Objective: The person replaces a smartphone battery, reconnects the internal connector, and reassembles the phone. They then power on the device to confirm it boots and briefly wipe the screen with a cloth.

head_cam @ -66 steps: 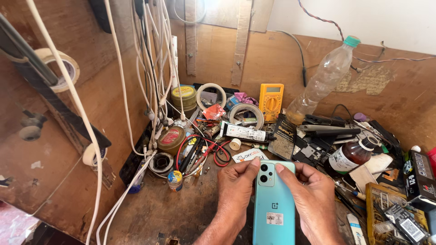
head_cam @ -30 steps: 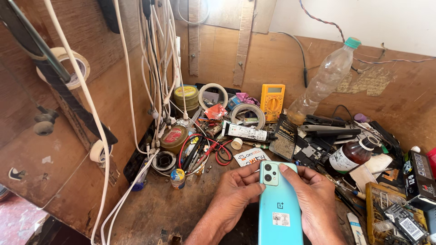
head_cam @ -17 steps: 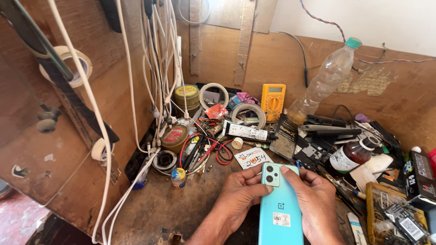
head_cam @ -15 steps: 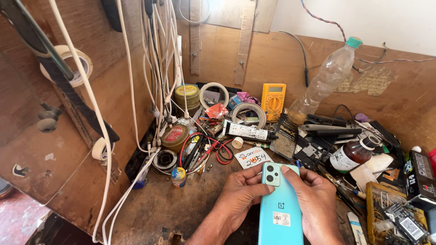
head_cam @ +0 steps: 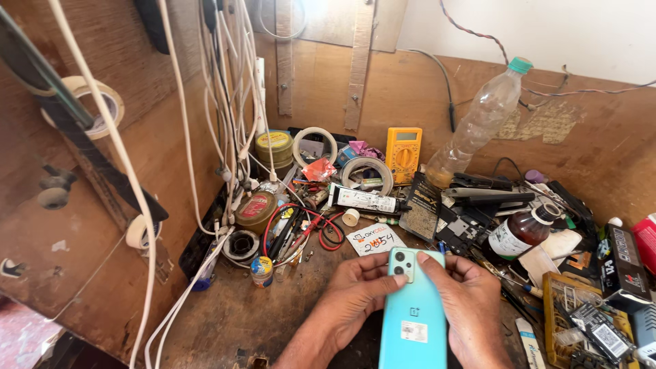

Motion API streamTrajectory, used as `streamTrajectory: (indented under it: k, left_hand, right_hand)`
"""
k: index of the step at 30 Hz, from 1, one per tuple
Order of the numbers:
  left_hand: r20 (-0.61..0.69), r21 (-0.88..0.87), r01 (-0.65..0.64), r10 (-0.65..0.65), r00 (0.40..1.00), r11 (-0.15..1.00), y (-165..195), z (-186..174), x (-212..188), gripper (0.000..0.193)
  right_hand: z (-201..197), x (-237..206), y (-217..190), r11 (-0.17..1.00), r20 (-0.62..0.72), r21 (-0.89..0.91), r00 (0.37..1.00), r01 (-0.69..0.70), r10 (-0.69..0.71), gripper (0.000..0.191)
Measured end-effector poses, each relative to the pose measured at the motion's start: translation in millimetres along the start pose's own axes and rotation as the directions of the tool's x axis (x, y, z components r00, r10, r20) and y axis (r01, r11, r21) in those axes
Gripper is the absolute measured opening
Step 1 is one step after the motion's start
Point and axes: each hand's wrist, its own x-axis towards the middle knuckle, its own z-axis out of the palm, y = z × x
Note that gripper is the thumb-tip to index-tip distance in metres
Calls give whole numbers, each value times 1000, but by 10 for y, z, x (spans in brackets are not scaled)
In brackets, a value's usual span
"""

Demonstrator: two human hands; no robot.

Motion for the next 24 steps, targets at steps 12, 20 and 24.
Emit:
streamTrajectory:
  k: [12,20,24]
  left_hand:
    - [-112,244,-25,54,992,969,-63,-81,39,37]
    - [-89,125,39,-28,996,991,17,-67,-24,37]
    - [-105,132,2,12,994,991,24,-37,-38,38]
  right_hand:
    - [37,-41,52,1000,27,-25,1000,-2,3,22]
    - [69,-78,-28,996,42,-87,999,36,-32,24]
    - [73,-109,-89,997,62,-79,998,7,-2,23]
